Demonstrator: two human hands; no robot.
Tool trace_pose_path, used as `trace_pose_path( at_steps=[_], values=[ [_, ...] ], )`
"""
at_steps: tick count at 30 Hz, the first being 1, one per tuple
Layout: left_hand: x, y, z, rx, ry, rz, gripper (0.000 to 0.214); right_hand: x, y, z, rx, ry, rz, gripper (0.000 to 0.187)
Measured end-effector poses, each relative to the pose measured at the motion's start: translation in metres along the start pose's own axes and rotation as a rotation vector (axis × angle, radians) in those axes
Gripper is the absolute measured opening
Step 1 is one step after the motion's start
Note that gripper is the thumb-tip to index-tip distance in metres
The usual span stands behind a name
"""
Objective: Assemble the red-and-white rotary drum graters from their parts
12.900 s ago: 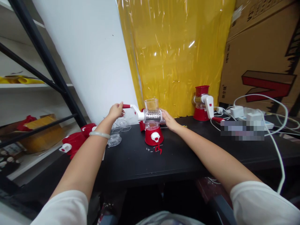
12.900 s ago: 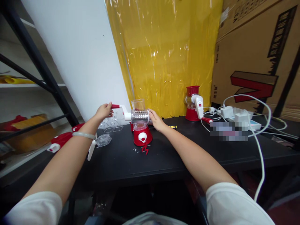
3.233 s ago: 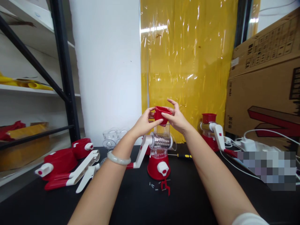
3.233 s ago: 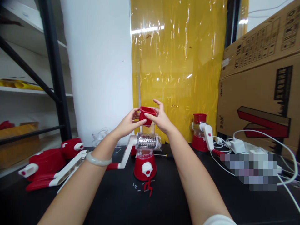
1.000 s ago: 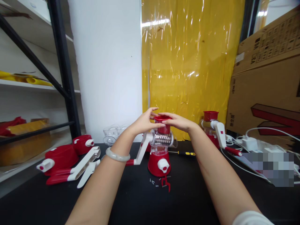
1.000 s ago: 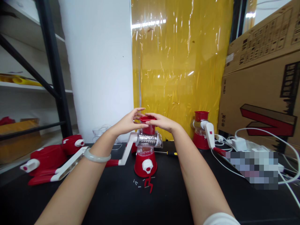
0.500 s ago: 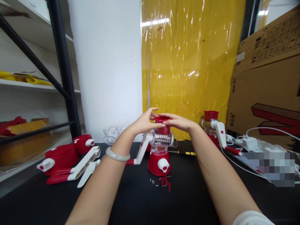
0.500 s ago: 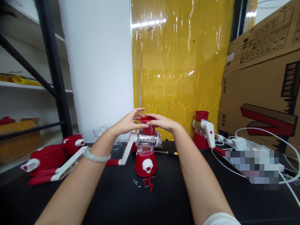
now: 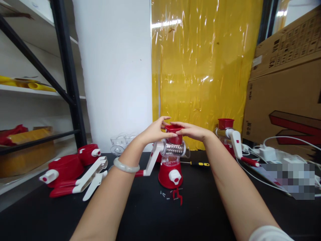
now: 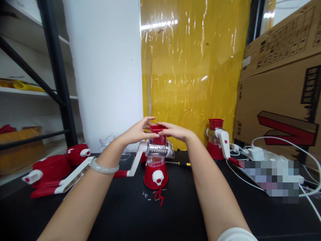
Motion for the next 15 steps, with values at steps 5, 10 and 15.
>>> trace_pose_path(
  at_steps=[5, 10, 15],
  values=[
    [-0.0002, -0.0007, 0.0005, -0.035, -0.001, 0.002, 0.085, -0.0009, -0.0005, 0.0019, -0.034, 0.045, 0.006, 0.054],
    [-0.0010, 0.0003, 0.0000, -0.037, 0.008, 0.000, 0.081, -0.0002, 0.0009, -0.0010, -0.014, 0.051, 0.044, 0.044],
    [-0.0030, 0.0024, -0.0026, 0.012, 0.008, -0.002, 0.083, 0.0010, 0.0008, -0.0016, 0.004, 0.064, 0.065, 0.042]
  ],
)
Point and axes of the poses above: each hand's wrist, its own x-axis away from the middle knuckle, its own y-axis out of the palm, z = x × y, the point moved 3 cm from there along -x, towards the middle knuckle, and after that the axes turned 7 degrees about -z, right-handed, at the moved point
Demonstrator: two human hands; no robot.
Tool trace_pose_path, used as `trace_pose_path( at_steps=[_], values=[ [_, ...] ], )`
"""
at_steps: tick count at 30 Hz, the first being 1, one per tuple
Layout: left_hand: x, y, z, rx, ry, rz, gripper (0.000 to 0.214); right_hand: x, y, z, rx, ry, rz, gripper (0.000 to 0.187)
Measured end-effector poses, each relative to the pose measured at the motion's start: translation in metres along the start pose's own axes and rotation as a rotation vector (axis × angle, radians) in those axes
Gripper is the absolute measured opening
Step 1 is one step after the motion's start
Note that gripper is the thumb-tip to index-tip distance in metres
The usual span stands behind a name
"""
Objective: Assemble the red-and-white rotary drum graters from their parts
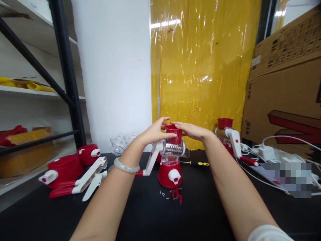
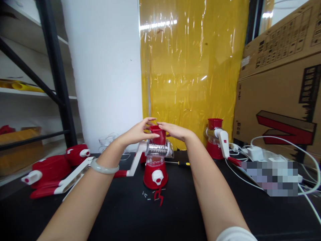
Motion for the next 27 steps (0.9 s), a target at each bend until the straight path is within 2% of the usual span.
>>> trace_pose_path(
  at_steps=[4, 6, 9, 15, 18, 22, 27],
  values=[
    [0.000, 0.002, -0.005, 0.047, -0.040, -0.038, 0.099, 0.000, 0.000, -0.002, 0.064, 0.019, 0.011, 0.044],
    [0.000, 0.005, -0.008, 0.057, -0.057, -0.117, 0.105, 0.000, 0.000, -0.004, 0.104, 0.027, 0.023, 0.045],
    [0.001, 0.009, -0.011, 0.034, -0.049, -0.248, 0.103, 0.001, 0.000, -0.008, 0.184, 0.029, 0.063, 0.045],
    [0.004, 0.008, -0.019, -0.050, -0.062, -0.406, 0.112, 0.004, 0.001, -0.015, 0.260, 0.020, 0.089, 0.043],
    [0.007, 0.009, -0.015, -0.069, -0.060, -0.492, 0.092, 0.001, 0.000, -0.012, 0.273, 0.016, 0.108, 0.043],
    [0.007, 0.011, -0.007, -0.168, -0.076, -0.483, 0.061, -0.002, -0.003, -0.009, 0.313, 0.016, 0.130, 0.044],
    [0.006, 0.005, -0.006, -0.236, -0.057, -0.419, 0.060, 0.004, 0.000, -0.022, 0.376, -0.081, 0.194, 0.051]
  ],
)
Point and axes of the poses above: each hand's wrist, its own x-axis away from the middle knuckle, its own y-axis out of the palm, z = x × y, the point moved 3 cm from there along -x, towards the middle knuckle, and after that the axes turned 7 degrees about -z, right-handed, at the moved point
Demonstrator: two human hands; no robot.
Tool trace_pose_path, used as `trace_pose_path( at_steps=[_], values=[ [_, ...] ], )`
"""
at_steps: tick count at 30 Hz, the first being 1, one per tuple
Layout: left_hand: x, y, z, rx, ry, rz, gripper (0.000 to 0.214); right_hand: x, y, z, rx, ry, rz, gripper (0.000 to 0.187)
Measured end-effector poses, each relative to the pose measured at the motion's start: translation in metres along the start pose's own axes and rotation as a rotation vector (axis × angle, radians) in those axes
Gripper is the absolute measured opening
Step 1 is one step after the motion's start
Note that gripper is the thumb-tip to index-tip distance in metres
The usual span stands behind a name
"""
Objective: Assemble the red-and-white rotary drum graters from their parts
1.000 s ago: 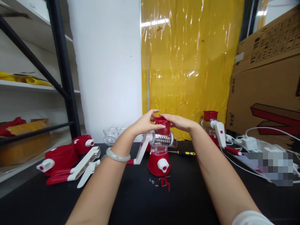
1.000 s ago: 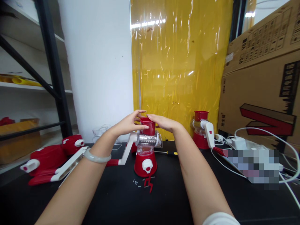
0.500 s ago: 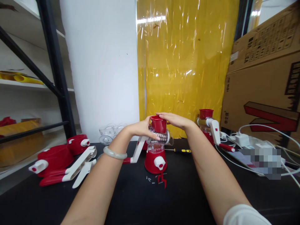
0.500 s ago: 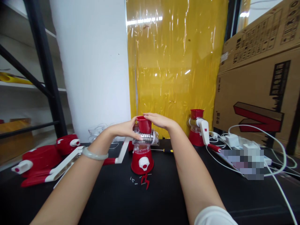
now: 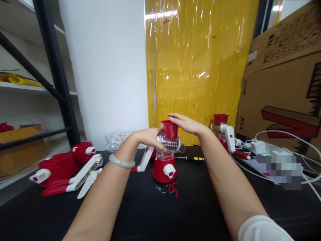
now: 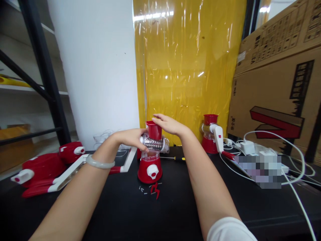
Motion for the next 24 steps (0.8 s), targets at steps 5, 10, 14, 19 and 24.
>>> trace_pose_path(
  at_steps=[5, 10, 14, 19, 24],
  values=[
    [0.013, -0.016, 0.003, 0.069, -0.002, 0.122, 0.058, 0.008, -0.007, -0.020, 0.096, -0.123, 0.156, 0.055],
    [0.019, -0.025, 0.016, 0.199, 0.006, 0.274, 0.050, 0.020, -0.019, -0.036, 0.216, -0.125, 0.418, 0.057],
    [0.010, -0.025, 0.012, 0.324, -0.010, 0.530, 0.052, 0.030, -0.015, -0.047, 0.349, 0.083, 0.290, 0.053],
    [-0.002, -0.023, 0.002, 0.371, -0.012, 0.761, 0.050, 0.030, 0.006, -0.053, 0.332, 0.096, 0.003, 0.054],
    [-0.017, -0.009, 0.016, 0.252, 0.056, 0.798, 0.040, 0.021, 0.014, -0.048, 0.229, 0.070, 0.143, 0.084]
  ],
)
Point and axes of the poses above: each hand's wrist, its own x-axis away from the middle knuckle, its own y-axis out of the palm, z = x × y, the point moved 3 cm from there along -x, towards the middle knuckle, and after that the axes turned 7 degrees about -z, right-handed, at the moved point
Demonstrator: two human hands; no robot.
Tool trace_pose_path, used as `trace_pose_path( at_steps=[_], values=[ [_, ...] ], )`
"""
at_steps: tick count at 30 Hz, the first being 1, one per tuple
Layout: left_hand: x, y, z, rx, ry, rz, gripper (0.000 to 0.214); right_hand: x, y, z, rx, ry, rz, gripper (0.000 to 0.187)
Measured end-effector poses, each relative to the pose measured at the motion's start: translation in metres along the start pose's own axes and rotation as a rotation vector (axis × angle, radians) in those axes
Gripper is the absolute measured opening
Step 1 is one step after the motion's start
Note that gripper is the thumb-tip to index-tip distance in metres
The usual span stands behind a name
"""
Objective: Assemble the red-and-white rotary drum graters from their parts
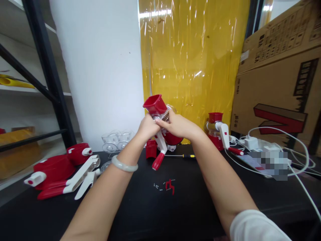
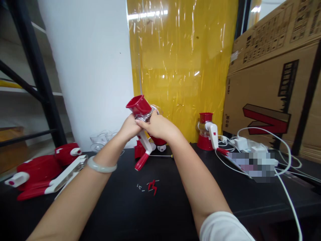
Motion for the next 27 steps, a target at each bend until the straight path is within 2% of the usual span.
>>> trace_pose_path(
  at_steps=[4, 7, 10, 13, 15, 21, 27],
  values=[
    [0.004, 0.027, 0.015, 0.093, 0.079, -0.116, 0.035, 0.000, -0.009, 0.011, -0.002, 0.066, 0.057, 0.090],
    [0.009, 0.043, 0.029, 0.206, 0.112, -0.236, 0.037, -0.001, -0.022, 0.021, -0.043, 0.036, 0.075, 0.084],
    [0.012, 0.055, 0.034, 0.344, 0.086, -0.259, 0.045, -0.003, -0.034, 0.036, -0.077, 0.009, 0.090, 0.076],
    [0.007, 0.073, 0.027, 0.495, -0.010, -0.295, 0.053, -0.005, -0.047, 0.060, -0.093, 0.043, 0.100, 0.068],
    [-0.001, 0.091, 0.020, 0.542, -0.064, -0.333, 0.055, -0.005, -0.053, 0.082, -0.128, 0.068, 0.057, 0.060],
    [-0.030, 0.155, 0.008, 0.465, -0.126, -0.415, 0.054, 0.006, -0.069, 0.161, -0.294, 0.237, 0.029, 0.050],
    [-0.045, 0.205, -0.007, 0.468, -0.147, -0.437, 0.049, 0.014, -0.071, 0.205, -0.353, 0.432, 0.112, 0.051]
  ],
)
Point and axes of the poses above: each hand's wrist, its own x-axis away from the middle knuckle, its own y-axis out of the palm, z = x × y, the point moved 3 cm from there along -x, towards the middle knuckle, and after that the axes turned 7 degrees about -z, right-handed, at the moved point
